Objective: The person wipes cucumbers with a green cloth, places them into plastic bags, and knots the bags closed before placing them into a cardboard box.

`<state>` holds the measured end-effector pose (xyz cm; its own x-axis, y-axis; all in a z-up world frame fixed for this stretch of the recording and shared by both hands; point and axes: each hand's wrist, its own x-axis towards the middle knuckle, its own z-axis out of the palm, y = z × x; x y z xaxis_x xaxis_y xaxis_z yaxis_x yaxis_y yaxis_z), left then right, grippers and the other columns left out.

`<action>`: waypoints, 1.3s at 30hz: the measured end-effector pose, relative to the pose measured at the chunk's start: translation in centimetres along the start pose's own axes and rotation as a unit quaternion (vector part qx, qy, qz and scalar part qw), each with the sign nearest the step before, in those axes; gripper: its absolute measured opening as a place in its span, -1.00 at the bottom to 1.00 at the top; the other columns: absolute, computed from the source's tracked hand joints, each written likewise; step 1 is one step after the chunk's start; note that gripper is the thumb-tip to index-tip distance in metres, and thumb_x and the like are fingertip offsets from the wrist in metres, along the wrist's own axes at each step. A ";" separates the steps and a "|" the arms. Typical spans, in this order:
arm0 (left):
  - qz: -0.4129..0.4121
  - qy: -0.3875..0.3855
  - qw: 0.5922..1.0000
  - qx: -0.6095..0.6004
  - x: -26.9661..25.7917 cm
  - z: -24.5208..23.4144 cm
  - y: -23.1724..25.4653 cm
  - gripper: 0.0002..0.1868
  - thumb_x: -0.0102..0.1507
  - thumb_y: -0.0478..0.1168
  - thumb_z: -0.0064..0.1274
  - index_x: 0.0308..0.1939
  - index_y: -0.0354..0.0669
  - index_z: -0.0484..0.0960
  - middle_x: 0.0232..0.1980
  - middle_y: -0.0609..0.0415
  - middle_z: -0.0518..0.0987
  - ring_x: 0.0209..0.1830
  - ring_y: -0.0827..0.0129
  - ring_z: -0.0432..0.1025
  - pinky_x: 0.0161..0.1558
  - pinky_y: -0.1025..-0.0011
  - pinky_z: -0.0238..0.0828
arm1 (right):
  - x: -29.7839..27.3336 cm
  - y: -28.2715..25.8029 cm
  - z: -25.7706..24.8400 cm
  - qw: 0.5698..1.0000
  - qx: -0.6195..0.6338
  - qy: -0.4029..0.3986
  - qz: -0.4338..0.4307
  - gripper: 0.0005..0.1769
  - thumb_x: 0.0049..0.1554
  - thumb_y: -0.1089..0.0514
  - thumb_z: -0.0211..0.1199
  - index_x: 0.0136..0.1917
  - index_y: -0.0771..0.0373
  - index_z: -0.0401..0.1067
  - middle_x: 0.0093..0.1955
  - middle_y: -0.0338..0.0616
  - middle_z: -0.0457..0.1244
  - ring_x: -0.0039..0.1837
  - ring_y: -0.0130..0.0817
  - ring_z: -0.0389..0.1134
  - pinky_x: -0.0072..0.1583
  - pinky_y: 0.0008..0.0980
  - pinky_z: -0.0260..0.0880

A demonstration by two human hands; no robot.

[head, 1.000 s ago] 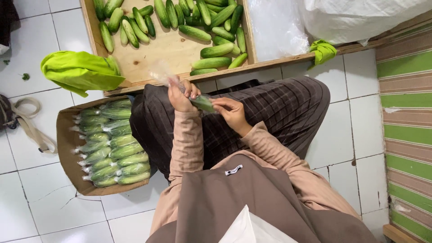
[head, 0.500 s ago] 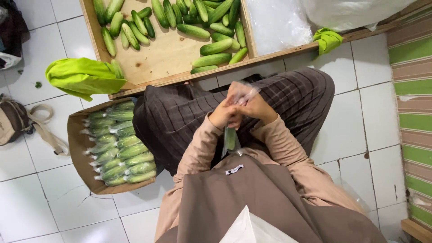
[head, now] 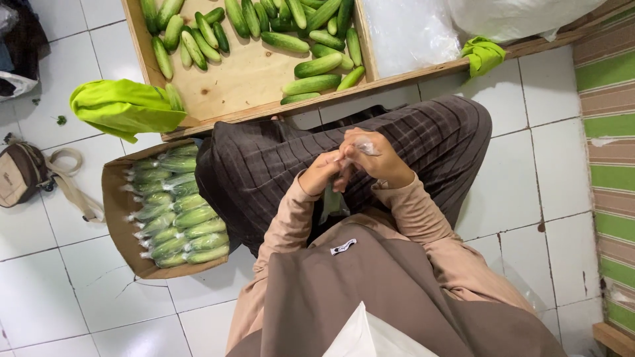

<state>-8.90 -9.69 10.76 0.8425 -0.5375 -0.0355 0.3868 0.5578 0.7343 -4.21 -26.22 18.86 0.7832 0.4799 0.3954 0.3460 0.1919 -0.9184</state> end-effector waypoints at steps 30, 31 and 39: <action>-0.050 -0.008 0.929 0.368 -2.4 -1.0 1.9 -0.58 0.49 -0.05 -0.15 -0.45 -0.09 0.46 -0.75 0.13 0.41 -0.72 0.44 0.25 -0.52 0.49 0.28 | -0.6 -1.8 -3.3 0.863 -0.370 -0.317 0.134 -0.67 0.37 0.06 -0.03 0.29 0.22 0.37 0.11 0.12 0.42 0.05 0.22 0.43 0.01 0.15 0.42; -0.049 -0.007 0.928 0.369 -2.3 -0.6 2.8 -0.58 0.49 -0.05 -0.15 -0.45 -0.09 0.46 -0.75 0.13 0.41 -0.72 0.44 0.25 -0.52 0.49 0.28 | -0.1 -2.9 -3.5 0.863 -0.370 -0.317 0.133 -0.67 0.37 0.06 -0.03 0.29 0.22 0.37 0.11 0.12 0.42 0.05 0.22 0.43 0.01 0.15 0.42; 0.026 -0.067 0.850 0.523 -3.6 1.6 6.8 -0.81 0.41 -0.17 0.01 -0.12 -0.27 0.53 -0.25 -0.32 0.59 -0.20 -0.28 0.52 -0.12 0.00 0.48 | 0.2 -6.8 -4.3 0.873 -0.276 -0.352 0.193 -0.73 0.36 0.15 0.00 0.18 0.27 0.47 0.05 0.05 0.43 0.07 0.11 0.47 0.03 -0.07 0.51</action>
<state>-9.88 -4.99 16.96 0.7713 -0.6351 0.0418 -0.2530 -0.2456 0.9358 -4.22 -31.14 25.26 0.4517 0.8626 -0.2278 0.4746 -0.4486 -0.7573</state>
